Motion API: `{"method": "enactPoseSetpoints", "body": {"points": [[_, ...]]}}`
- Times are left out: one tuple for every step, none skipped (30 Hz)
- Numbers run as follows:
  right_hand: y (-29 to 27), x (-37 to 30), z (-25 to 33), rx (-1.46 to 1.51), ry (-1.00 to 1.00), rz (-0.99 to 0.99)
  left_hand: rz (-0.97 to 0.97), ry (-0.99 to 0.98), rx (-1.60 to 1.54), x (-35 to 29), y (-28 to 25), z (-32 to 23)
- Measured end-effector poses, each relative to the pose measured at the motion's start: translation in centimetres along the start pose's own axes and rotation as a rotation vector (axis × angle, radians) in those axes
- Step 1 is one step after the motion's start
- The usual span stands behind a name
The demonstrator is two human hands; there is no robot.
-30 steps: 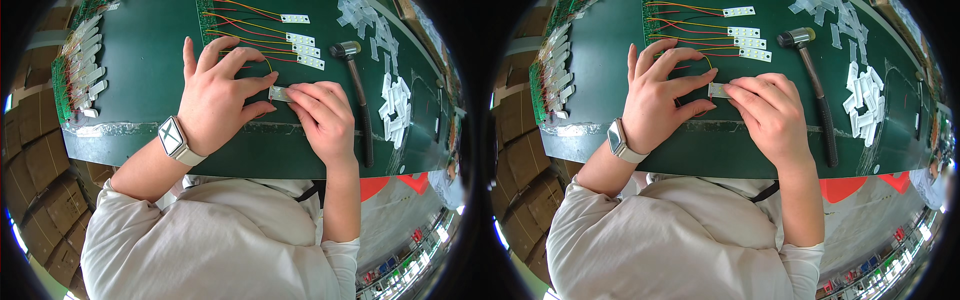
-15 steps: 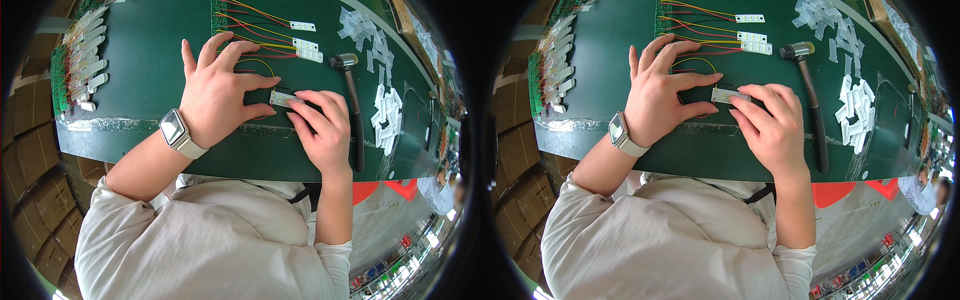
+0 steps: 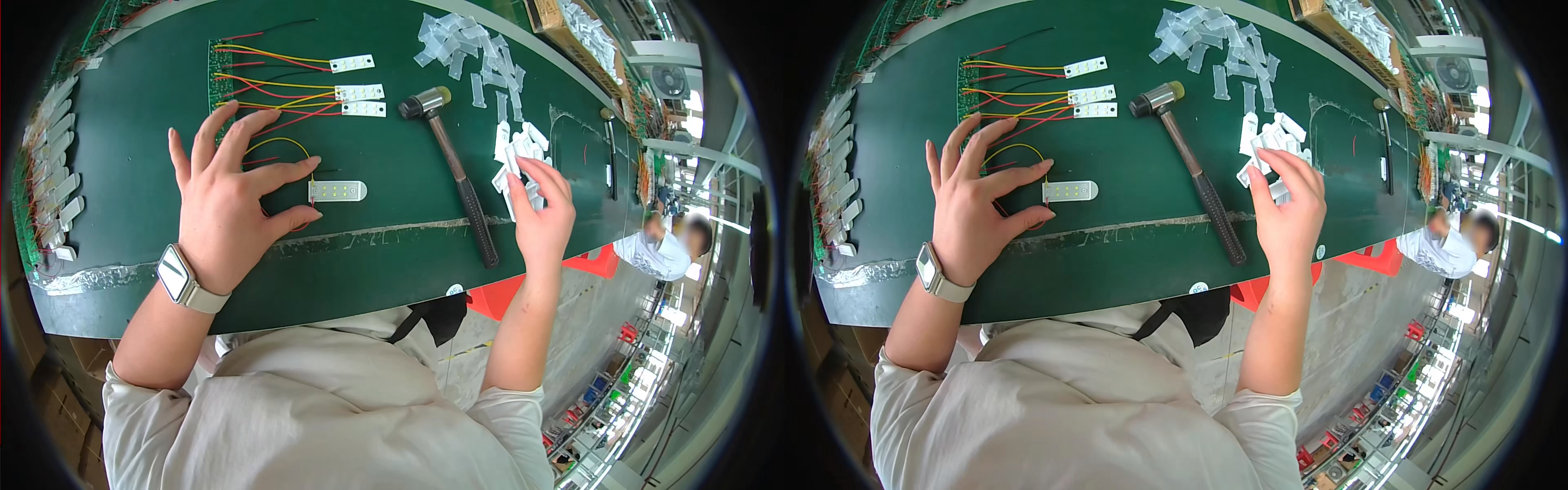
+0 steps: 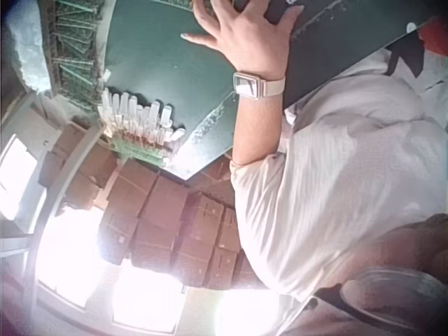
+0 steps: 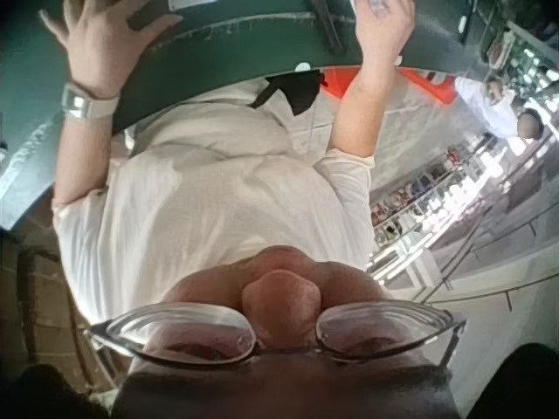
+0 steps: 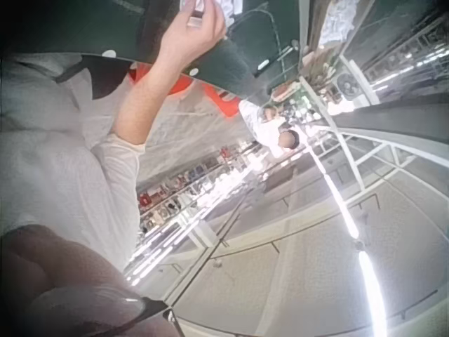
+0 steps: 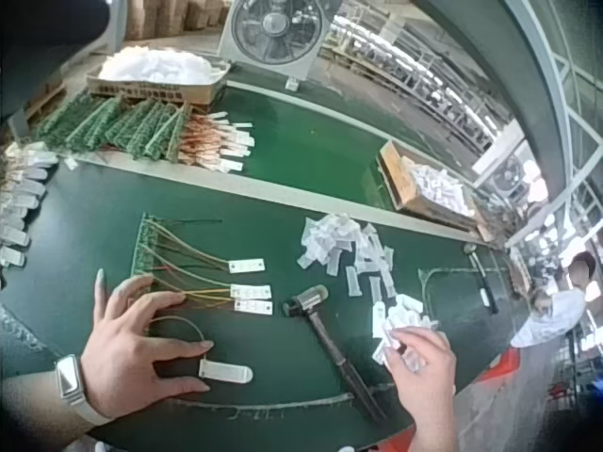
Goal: The recorder uses a hammer to assemble LED components onto a circuit board and organizes them in a tray.
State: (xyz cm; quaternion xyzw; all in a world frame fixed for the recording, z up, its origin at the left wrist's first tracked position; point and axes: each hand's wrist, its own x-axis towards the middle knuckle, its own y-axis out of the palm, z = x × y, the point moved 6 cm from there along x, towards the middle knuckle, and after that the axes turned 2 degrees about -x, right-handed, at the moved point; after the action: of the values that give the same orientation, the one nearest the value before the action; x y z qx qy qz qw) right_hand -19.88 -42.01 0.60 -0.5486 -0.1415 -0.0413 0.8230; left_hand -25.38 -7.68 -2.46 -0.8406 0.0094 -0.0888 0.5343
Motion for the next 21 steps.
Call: {"method": "enactPoseSetpoints", "body": {"points": [[0.5, 0.8, -0.1, 0.01, -0.001, 0.018, 0.003, 0.0, -0.014, 0.1, 0.1, 0.0], [1.0, 1.8, -0.3, 0.009, -0.002, 0.009, -0.003, 0.007, -0.013, 0.1, 0.1, -0.2], [2.0, 3.0, -0.7, 0.078, 0.008, 0.04, -0.001, 0.002, -0.015, 0.1, 0.1, -0.2], [3.1, 4.3, -0.8, 0.148, 0.012, 0.076, 0.0, -0.011, -0.017, 0.1, 0.1, -0.1], [3.5, 5.7, -0.5, 0.145, 0.007, 0.069, -0.008, -0.007, -0.019, 0.1, 0.0, -0.2], [4.0, 7.0, -0.2, 0.153, 0.069, 0.077, 0.0, -0.013, -0.023, 0.1, 0.0, -0.2], [4.8, 8.0, -0.1, 0.165, 0.127, 0.09, 0.009, -0.026, -0.026, 0.0, 0.1, -0.1], [5.2, 8.9, 0.2, 0.162, 0.123, 0.086, 0.002, -0.025, -0.028, 0.0, 0.1, -0.2], [5.8, 9.7, 0.0, 0.13, 0.176, 0.11, 0.003, -0.023, -0.031, 0.0, 0.1, -0.2], [6.4, 10.2, -0.1, 0.1, 0.229, 0.138, 0.005, -0.024, -0.031, 0.0, 0.1, -0.1], [6.9, 10.7, 0.1, 0.03, 0.225, 0.171, 0.003, -0.027, -0.031, 0.0, 0.1, 0.0], [7.0, 10.9, 0.1, 0.031, 0.221, 0.173, -0.003, -0.017, -0.036, 0.0, 0.2, 0.1], [7.2, 10.9, 0.2, 0.037, 0.204, 0.179, -0.003, -0.014, -0.039, -0.3, 0.1, 0.1], [7.4, 11.0, 0.3, 0.044, 0.186, 0.187, 0.002, -0.025, -0.035, -0.3, 0.1, 0.3], [7.3, 11.1, 0.4, -0.015, 0.156, 0.174, -0.014, -0.009, -0.039, -0.1, 0.0, 0.3], [7.7, 10.8, 0.6, -0.015, 0.145, 0.201, -0.019, -0.006, -0.032, -0.3, 0.1, 0.3], [7.4, 10.7, 0.5, -0.033, 0.11, 0.19, -0.025, 0.002, -0.027, -0.2, -0.1, 0.3], [7.0, 10.5, 0.2, -0.05, 0.076, 0.178, -0.032, 0.013, -0.035, -0.1, 0.0, 0.0], [6.8, 10.3, 0.3, -0.152, 0.053, 0.198, -0.036, 0.025, -0.044, 0.1, 0.0, -0.1], [6.3, 10.1, 0.9, -0.256, 0.027, 0.22, -0.039, 0.035, -0.055, 0.0, 0.1, -0.1], [6.2, 10.1, 1.6, -0.313, 0.008, 0.253, -0.051, 0.036, -0.051, -0.1, 0.2, 0.1]]}}
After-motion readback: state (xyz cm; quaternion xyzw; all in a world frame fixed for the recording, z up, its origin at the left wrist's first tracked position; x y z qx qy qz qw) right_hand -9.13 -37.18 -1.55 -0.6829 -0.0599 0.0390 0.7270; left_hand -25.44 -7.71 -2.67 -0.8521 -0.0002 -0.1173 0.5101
